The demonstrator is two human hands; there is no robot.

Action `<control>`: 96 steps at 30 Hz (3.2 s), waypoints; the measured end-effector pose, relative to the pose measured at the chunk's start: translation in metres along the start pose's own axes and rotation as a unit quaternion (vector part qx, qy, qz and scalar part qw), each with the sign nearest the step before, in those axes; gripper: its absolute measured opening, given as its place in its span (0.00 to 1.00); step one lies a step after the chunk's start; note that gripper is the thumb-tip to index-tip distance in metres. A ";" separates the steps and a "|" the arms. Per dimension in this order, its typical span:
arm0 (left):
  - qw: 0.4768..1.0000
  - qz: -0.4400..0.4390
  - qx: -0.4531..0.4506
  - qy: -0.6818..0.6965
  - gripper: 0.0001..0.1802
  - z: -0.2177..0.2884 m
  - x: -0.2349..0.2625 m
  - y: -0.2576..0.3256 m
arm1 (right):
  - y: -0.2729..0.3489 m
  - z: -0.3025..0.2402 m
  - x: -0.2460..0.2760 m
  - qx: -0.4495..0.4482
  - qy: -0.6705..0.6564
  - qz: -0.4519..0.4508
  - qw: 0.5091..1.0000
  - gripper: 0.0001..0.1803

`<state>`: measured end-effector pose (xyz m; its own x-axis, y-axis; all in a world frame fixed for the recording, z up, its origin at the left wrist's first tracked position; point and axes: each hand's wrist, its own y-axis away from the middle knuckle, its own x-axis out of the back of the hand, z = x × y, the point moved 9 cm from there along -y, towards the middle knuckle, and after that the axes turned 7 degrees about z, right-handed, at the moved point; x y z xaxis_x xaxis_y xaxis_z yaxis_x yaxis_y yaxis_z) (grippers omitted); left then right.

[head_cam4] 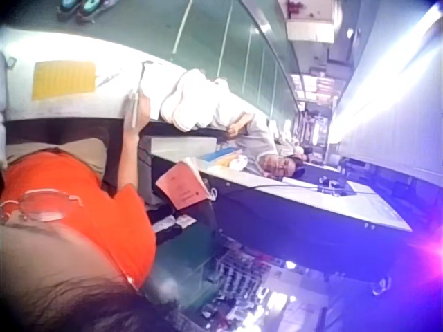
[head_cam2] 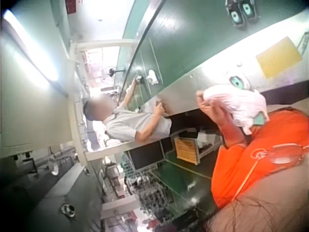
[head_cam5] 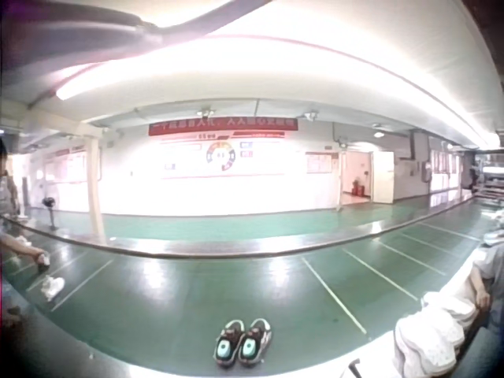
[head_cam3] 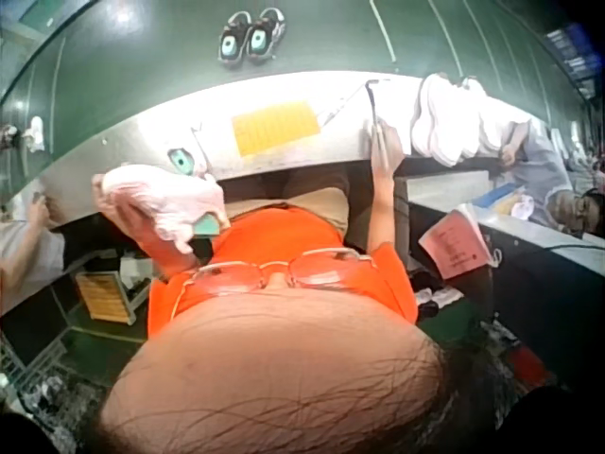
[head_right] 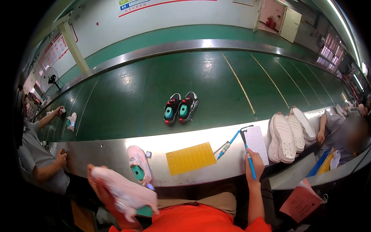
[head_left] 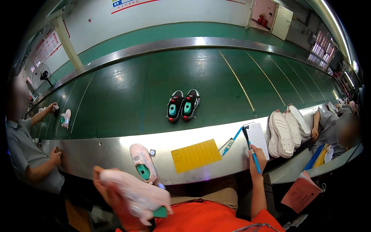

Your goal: The person inspects shoes on a conveyor belt, picks them up, and writes on a yellow notepad with a blue pen. They handle multiple pairs of shoes, including pink and black models, and occasionally place them back on the belt or on the table.

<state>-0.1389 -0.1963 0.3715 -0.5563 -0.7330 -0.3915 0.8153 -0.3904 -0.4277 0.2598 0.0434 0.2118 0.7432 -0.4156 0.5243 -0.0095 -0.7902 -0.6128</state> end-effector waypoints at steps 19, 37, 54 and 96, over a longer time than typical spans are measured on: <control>0.947 0.050 0.234 -0.215 0.14 -0.229 0.212 -0.156 | -0.019 -0.019 -0.093 -0.149 0.176 -0.184 0.955 0.27; 0.833 -0.333 -0.173 -0.407 0.33 -0.115 0.077 -0.010 | 0.027 -0.078 -0.121 -0.390 -0.386 -0.116 0.828 0.16; 0.820 -0.221 -0.325 -0.415 0.19 -0.047 0.070 0.012 | 0.083 -0.227 -0.135 -0.325 -0.558 -0.311 0.697 0.12; 0.868 -0.274 -0.178 -0.375 0.28 -0.022 0.063 -0.018 | 0.071 -0.375 -0.089 0.351 -0.490 -0.288 0.744 0.10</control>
<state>-0.1925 -0.2228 0.3364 -0.4749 -0.7006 0.5326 0.2865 -0.6953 -0.6591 -0.0581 -0.1447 0.3436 0.6223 0.7015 0.3473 0.5953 -0.1361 -0.7919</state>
